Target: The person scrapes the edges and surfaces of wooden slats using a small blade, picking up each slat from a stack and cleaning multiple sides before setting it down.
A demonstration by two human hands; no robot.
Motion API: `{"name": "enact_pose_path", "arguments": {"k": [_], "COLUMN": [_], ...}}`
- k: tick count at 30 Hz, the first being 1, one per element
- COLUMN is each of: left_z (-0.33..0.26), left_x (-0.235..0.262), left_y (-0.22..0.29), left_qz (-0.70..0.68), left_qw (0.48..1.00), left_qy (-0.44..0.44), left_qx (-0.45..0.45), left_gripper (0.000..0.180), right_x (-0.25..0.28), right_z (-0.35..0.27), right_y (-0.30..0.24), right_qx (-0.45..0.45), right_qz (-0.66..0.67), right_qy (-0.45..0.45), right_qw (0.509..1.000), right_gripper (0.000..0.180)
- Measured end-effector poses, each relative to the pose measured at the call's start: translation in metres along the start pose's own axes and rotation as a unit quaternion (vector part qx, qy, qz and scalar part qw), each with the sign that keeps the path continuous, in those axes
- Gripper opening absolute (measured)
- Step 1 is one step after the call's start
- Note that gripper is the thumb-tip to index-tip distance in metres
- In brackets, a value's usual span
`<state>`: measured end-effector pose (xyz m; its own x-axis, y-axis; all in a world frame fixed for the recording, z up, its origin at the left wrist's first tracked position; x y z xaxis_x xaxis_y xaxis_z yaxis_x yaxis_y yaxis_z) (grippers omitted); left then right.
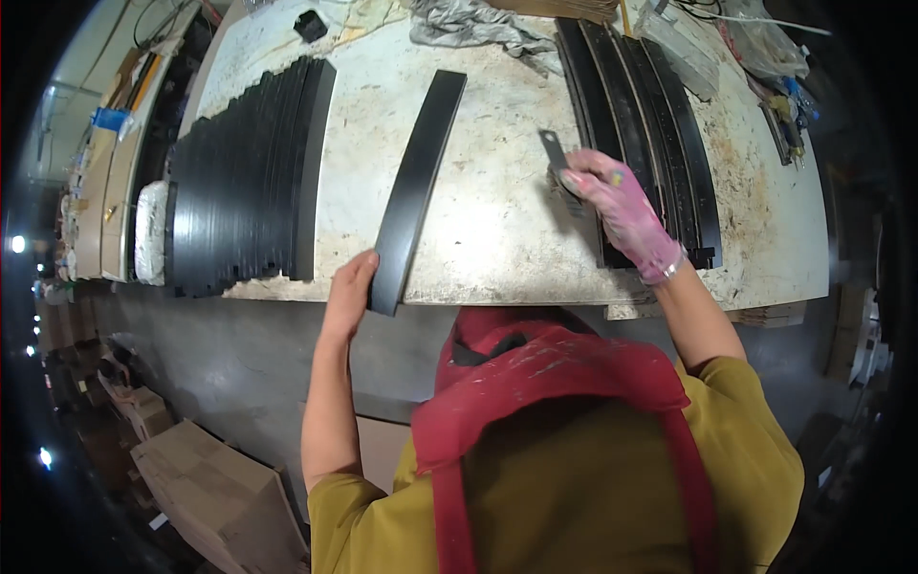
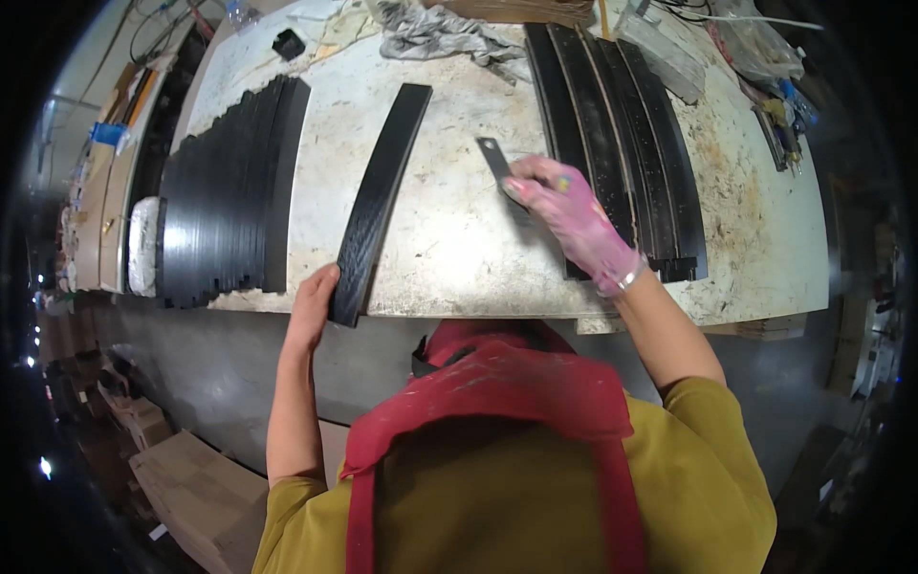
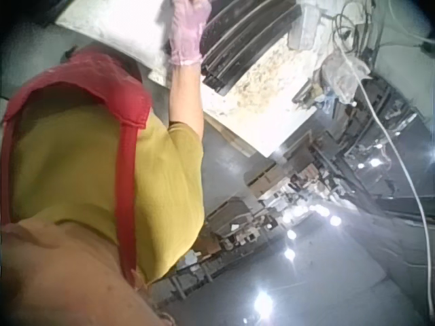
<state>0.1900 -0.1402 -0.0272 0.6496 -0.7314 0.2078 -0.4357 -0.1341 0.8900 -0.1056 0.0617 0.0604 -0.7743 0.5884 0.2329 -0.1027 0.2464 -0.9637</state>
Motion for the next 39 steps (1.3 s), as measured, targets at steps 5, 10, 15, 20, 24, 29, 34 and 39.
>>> {"name": "enact_pose_path", "arguments": {"k": [5, 10, 15, 20, 24, 29, 34, 39], "left_z": [-0.011, -0.048, -0.046, -0.046, -0.041, -0.044, -0.036, -0.039], "left_x": [0.020, 0.009, 0.018, 0.019, 0.017, 0.020, 0.021, 0.021], "left_y": [0.032, -0.014, -0.032, -0.038, -0.041, -0.040, -0.039, -0.046], "left_qz": [0.310, 0.334, 0.224, 0.155, 0.159, 0.227, 0.209, 0.214], "left_qw": [0.908, 0.904, 0.913, 0.926, 0.930, 0.927, 0.941, 0.938], "left_qy": [0.186, 0.198, 0.265, 0.277, 0.266, 0.230, 0.200, 0.217], "left_qx": [-0.213, -0.180, -0.216, -0.202, -0.197, -0.190, -0.178, -0.163], "left_gripper": [0.052, 0.067, 0.081, 0.092, 0.092, 0.066, 0.066, 0.068], "right_x": [-0.062, -0.096, -0.218, -0.262, -0.180, -0.238, -0.071, -0.134], "right_z": [0.077, 0.164, 0.078, 0.040, 0.131, 0.079, 0.259, 0.190], "right_y": [0.000, 0.016, 0.006, -0.003, -0.004, 0.005, 0.027, 0.001], "right_qx": [0.008, 0.144, 0.290, 0.265, 0.117, 0.262, 0.094, 0.269], "right_qz": [-0.165, -0.415, -0.425, -0.506, -0.275, -0.446, -0.589, -0.501], "right_qy": [-0.122, -0.056, -0.179, -0.260, -0.099, -0.239, -0.001, -0.128], "right_qw": [0.979, 0.897, 0.838, 0.778, 0.949, 0.822, 0.803, 0.813], "right_gripper": [0.023, 0.022, 0.009, 0.009, 0.014, 0.014, 0.016, 0.011]}}
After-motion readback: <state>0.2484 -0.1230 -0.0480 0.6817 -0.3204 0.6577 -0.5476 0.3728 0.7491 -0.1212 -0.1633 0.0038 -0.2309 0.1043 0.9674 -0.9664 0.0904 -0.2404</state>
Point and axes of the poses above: each hand's wrist, its own z-axis towards the middle knuckle, its own x-axis out of the back of the hand, y = z × x, the point moved 6 cm from there along z, towards the middle knuckle, and after that the axes turned 4 degrees about -z, right-handed, at the moved point
